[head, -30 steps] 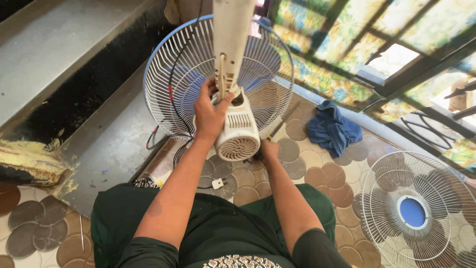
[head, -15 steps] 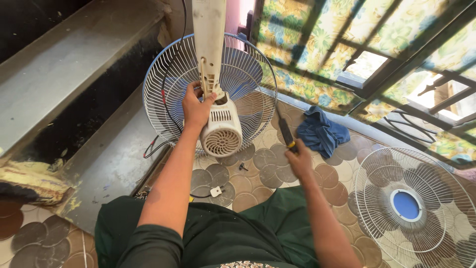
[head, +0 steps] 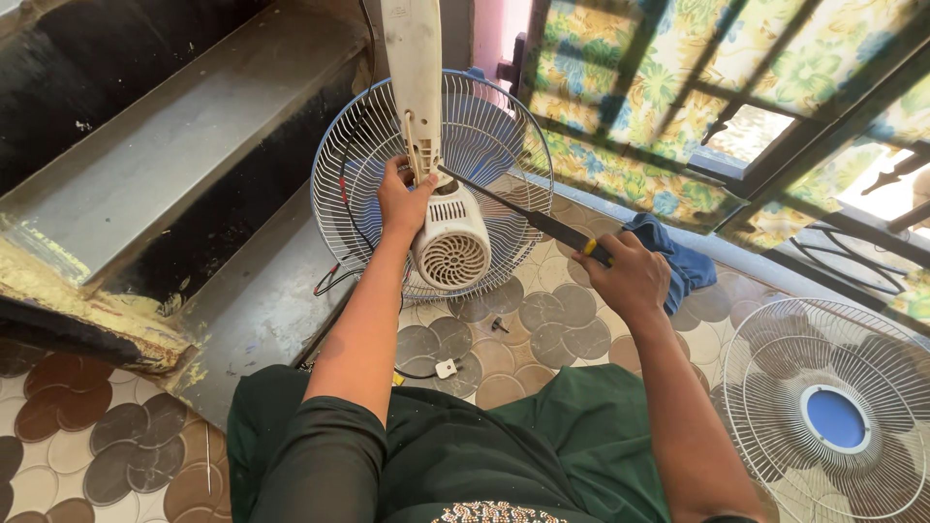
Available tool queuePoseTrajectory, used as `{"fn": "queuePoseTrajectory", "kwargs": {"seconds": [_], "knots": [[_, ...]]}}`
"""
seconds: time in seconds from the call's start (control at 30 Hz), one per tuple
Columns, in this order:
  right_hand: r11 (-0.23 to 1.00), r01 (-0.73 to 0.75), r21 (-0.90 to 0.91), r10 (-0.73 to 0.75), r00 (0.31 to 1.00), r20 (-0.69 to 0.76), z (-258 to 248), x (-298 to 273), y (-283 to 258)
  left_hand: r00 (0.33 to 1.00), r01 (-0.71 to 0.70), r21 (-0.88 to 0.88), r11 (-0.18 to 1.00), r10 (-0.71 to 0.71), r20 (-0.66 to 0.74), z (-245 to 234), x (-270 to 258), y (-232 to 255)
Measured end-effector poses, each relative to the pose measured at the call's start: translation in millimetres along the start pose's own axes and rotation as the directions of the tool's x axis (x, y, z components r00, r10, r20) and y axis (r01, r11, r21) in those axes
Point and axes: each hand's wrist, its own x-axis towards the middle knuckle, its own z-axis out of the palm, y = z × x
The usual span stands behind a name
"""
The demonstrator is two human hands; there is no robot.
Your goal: The person wipes the fan motor housing with a blue cloth, then reattaches the fan stand to the motor assembly. Using a screwdriver, they tighten the screws securing the stand to the motor housing.
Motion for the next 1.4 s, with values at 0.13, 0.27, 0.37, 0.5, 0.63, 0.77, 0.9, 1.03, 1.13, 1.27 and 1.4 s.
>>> {"fn": "queuePoseTrajectory", "kwargs": {"seconds": [0.13,0.27,0.37,0.5,0.63,0.77,0.9,1.03,1.13,1.27,1.4], "knots": [[1.0,-0.008,0.001,0.008,1.0,0.024,-5,4,1,0.999,0.031,0.017,0.999,-0.031,0.016,0,-4,7],[0.999,-0.036,0.016,0.035,0.997,0.071,-10,4,-2,1.0,-0.011,0.001,1.0,0.011,0.028,-1,-6,7],[0.999,-0.019,0.032,0.017,0.997,0.07,-15,4,-3,0.998,-0.042,0.002,0.999,0.042,0.039,-1,-7,6],[0.998,-0.042,0.039,0.037,0.992,0.117,-23,4,-2,0.998,-0.045,-0.007,0.999,0.045,0.038,-1,-9,6],[0.973,0.119,0.198,-0.135,0.988,0.07,-40,6,6,0.999,-0.039,-0.007,0.999,0.039,0.034,-4,-12,6],[0.873,0.487,-0.001,-0.485,0.871,-0.079,-63,0,5,0.999,-0.021,-0.04,0.999,0.022,0.026,-9,-12,5],[0.645,0.659,-0.386,-0.756,0.624,-0.199,-87,-1,-8,1.0,-0.017,-0.018,1.0,0.017,0.017,-11,-10,0],[0.95,0.306,0.053,-0.311,0.944,0.108,-107,14,-27,0.998,-0.064,0.007,0.998,0.064,0.011,-8,-7,-1],[0.87,-0.329,0.367,0.107,0.854,0.51,-118,29,-33,0.999,-0.033,0.0,0.999,0.033,0.029,-7,-10,-1],[0.945,0.216,0.247,-0.275,0.932,0.236,-126,25,-34,0.998,0.038,0.013,0.999,-0.039,0.052,-5,-6,6],[0.583,0.727,-0.363,-0.742,0.659,0.126,-132,12,-31,0.999,0.012,-0.024,1.0,-0.011,0.039,-6,-9,7]]}}
